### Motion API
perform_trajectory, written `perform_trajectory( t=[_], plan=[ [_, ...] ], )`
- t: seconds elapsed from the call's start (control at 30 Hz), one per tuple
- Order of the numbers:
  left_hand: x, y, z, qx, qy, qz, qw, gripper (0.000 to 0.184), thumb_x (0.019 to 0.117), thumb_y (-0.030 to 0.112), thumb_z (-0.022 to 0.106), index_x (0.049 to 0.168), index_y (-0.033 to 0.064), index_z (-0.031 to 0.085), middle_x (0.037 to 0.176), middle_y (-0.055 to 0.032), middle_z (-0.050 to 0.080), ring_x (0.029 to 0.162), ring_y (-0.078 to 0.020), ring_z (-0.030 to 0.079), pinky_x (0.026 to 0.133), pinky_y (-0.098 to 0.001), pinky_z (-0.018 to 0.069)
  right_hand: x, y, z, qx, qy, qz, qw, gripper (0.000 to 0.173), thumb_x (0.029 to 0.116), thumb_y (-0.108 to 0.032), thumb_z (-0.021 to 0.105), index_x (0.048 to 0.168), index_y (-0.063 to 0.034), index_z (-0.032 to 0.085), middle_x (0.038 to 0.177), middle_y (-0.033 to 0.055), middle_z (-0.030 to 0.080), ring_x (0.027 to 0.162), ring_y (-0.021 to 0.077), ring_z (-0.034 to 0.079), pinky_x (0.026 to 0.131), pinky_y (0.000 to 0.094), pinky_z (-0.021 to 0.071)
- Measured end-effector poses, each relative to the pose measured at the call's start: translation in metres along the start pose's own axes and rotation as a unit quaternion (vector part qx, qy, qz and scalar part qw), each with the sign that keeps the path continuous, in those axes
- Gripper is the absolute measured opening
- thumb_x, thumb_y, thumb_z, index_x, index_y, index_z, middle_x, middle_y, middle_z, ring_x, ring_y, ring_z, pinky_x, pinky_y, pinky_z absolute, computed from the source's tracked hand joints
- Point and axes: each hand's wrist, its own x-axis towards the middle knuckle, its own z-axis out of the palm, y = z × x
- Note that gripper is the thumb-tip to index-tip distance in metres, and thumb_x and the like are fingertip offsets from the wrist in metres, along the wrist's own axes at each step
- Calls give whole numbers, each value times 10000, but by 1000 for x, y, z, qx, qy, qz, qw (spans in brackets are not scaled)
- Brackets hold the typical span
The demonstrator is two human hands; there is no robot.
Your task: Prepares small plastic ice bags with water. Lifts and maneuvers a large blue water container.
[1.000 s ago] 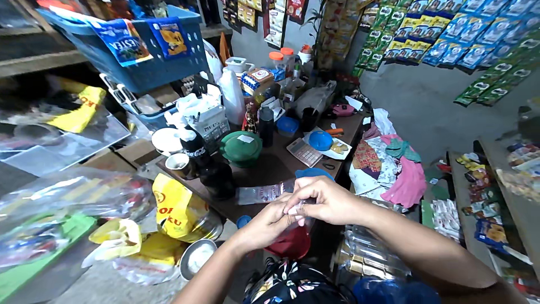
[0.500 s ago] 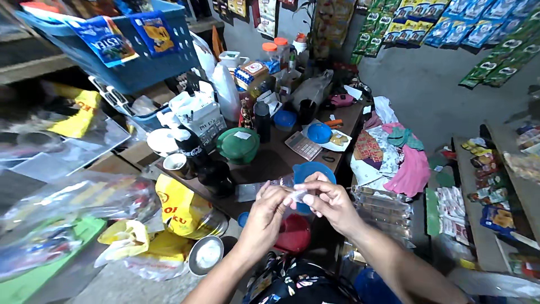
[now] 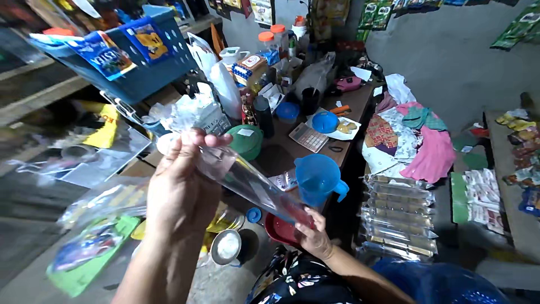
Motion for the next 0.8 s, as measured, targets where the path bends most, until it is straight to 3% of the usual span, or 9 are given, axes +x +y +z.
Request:
perform_trajectory(
  t=[0.23,0.3,0.33,0.4,0.47,0.53,0.6,0.67,0.8],
  plan=[
    [20,16,-40,-42,-101,-19,994,393,1110,194,329,958,203,691,946,36,728,1050,-143,704,1000,-369,569,22,-19,-32,227,-11,190,955,553,1058,-302,568,1560,-170,376,1495,16,561,1358,115,546,1153,313,457],
    [22,19,-42,-32,-135,-21,990,376,1097,191,369,930,209,706,879,61,711,982,-113,704,989,-359,566,29,-31,-41,409,-19,325,853,597,1058,-262,562,1578,-156,289,1464,3,572,1203,74,638,1012,257,546],
    [21,20,-41,-19,-150,-23,988,361,1093,196,394,902,214,699,825,83,685,915,-81,693,976,-337,564,31,-36,-44,505,-14,405,762,472,1070,-245,537,1506,-212,360,1372,19,647,1018,108,716,835,253,605],
    [16,19,-38,21,-163,-33,986,318,1075,210,444,843,237,660,723,118,607,787,-38,646,941,-298,559,30,-38,-49,590,-34,534,605,220,1108,-284,389,1253,-232,546,1034,9,733,709,85,689,565,196,553],
    [7,17,-34,51,-155,-55,985,342,1066,196,426,797,227,636,684,106,584,756,-43,645,920,-296,570,23,-32,-49,610,-47,596,520,327,1109,-386,348,1165,-190,604,863,10,708,573,27,603,486,144,475],
    [1,17,-29,38,-152,-84,984,360,1058,176,418,777,225,638,664,107,558,738,-37,624,923,-297,565,13,-29,-45,591,-20,570,570,317,1035,-386,574,1256,-161,611,953,21,737,618,26,633,526,153,506],
    [0,17,-29,22,-137,-99,985,362,1062,174,407,809,221,663,683,98,594,774,-52,652,938,-322,572,10,-32,-44,468,-38,490,734,706,905,-250,771,1487,-68,414,1210,35,676,710,27,627,574,186,530],
    [1,16,-29,46,-116,-85,989,358,1068,181,389,844,221,666,721,89,625,785,-55,659,889,-301,581,11,-37,-40,324,-26,456,829,785,828,-90,798,1492,58,406,1365,129,576,729,41,638,570,208,564],
    [-6,15,-15,210,-125,52,968,293,1081,267,440,876,271,648,802,142,636,824,-3,643,885,-218,547,-2,-38,-38,293,-15,406,866,720,957,-322,695,1455,119,419,1241,95,641,701,8,637,583,199,576]
  ],
)
